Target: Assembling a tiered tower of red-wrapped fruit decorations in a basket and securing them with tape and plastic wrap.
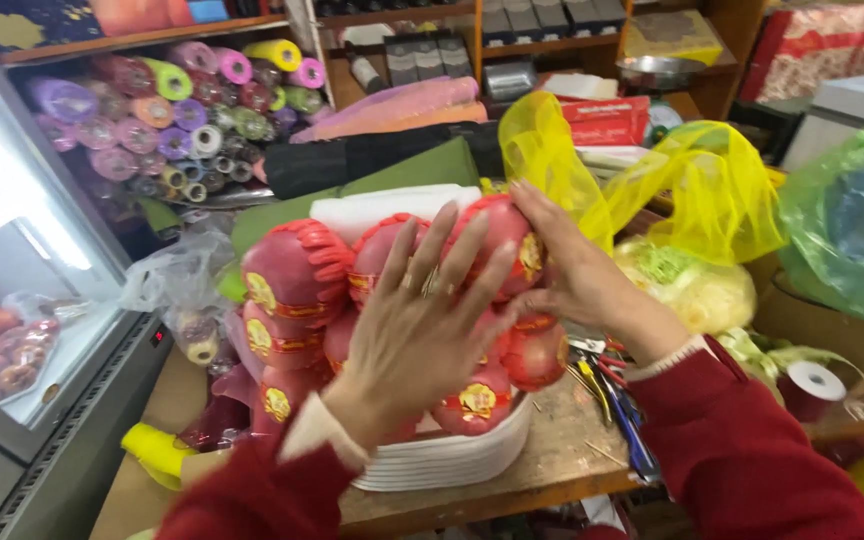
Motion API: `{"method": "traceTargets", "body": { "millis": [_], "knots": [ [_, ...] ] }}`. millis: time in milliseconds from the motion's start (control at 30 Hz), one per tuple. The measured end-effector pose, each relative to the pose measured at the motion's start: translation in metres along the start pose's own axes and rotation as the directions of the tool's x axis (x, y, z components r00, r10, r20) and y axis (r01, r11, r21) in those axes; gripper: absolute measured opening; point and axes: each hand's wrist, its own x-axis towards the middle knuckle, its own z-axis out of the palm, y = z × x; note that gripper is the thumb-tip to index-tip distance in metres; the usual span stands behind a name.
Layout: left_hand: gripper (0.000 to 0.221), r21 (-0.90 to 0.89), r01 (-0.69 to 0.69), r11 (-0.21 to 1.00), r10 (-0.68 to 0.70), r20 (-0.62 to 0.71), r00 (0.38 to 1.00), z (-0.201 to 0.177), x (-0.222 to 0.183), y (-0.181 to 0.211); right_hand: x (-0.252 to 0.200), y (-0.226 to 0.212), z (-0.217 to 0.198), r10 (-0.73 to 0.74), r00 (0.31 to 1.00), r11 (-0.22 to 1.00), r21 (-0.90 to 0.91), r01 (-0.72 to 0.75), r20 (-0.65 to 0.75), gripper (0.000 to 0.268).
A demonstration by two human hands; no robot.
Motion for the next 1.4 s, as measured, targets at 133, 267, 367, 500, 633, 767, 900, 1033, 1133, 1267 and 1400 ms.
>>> {"method": "traceTargets", "body": {
  "millis": [133,267,367,500,633,767,900,1033,1133,1267,1400],
  "knots": [
    [0.054,-0.061,-0.22,0.974,0.217,-0.044,0.975,0.011,0.031,-0.023,0.0,0.013,0.002,-0.009,1.0,1.0,-0.027,0.009,-0.004,0.124],
    [0.037,0.009,-0.302,0.953,0.302,-0.064,0.951,0.004,0.047,-0.018,-0.012,0.011,0.004,0.012,0.999,0.994,-0.109,-0.015,-0.035,0.139],
    [0.04,0.138,-0.291,0.947,0.292,0.011,0.956,0.013,0.044,-0.016,-0.051,-0.011,0.015,0.093,0.987,0.986,-0.127,-0.11,-0.133,0.136],
    [0.038,0.121,-0.183,0.976,0.177,0.059,0.982,0.036,0.025,-0.023,-0.144,-0.092,0.019,0.29,0.936,0.94,0.245,-0.239,-0.198,0.088],
    [0.03,0.321,-0.229,0.919,0.21,0.093,0.973,0.026,0.035,-0.023,-0.28,-0.052,0.066,0.719,0.695,0.658,0.354,-0.665,-0.03,0.062],
    [0.027,0.288,-0.265,0.92,0.264,0.042,0.964,0.027,0.035,-0.03,-0.36,0.009,0.096,0.961,0.262,0.272,0.142,-0.952,-0.085,0.023],
    [0.031,0.217,-0.258,0.941,0.262,0.012,0.965,0.03,0.036,-0.033,-0.355,0.058,0.125,0.902,0.388,0.396,0.007,-0.918,-0.188,0.016],
    [0.032,0.203,-0.252,0.946,0.255,0.01,0.967,0.029,0.037,-0.03,-0.316,0.075,0.141,0.948,0.312,0.286,-0.274,-0.918,-0.059,0.02],
    [0.038,0.16,-0.263,0.951,0.258,0.053,0.965,0.021,0.046,-0.027,-0.309,0.096,0.153,0.929,0.371,0.335,-0.475,-0.814,0.019,0.024],
    [0.034,0.044,-0.22,0.975,0.218,0.049,0.975,0.019,0.05,-0.024,-0.306,0.113,0.156,0.903,0.409,0.409,-0.563,-0.718,0.133,0.017],
    [0.037,0.007,-0.202,0.979,0.2,0.078,0.977,0.02,0.048,-0.023,-0.29,0.102,0.134,0.937,0.332,0.35,-0.346,-0.871,0.112,0.021]
  ]
}}
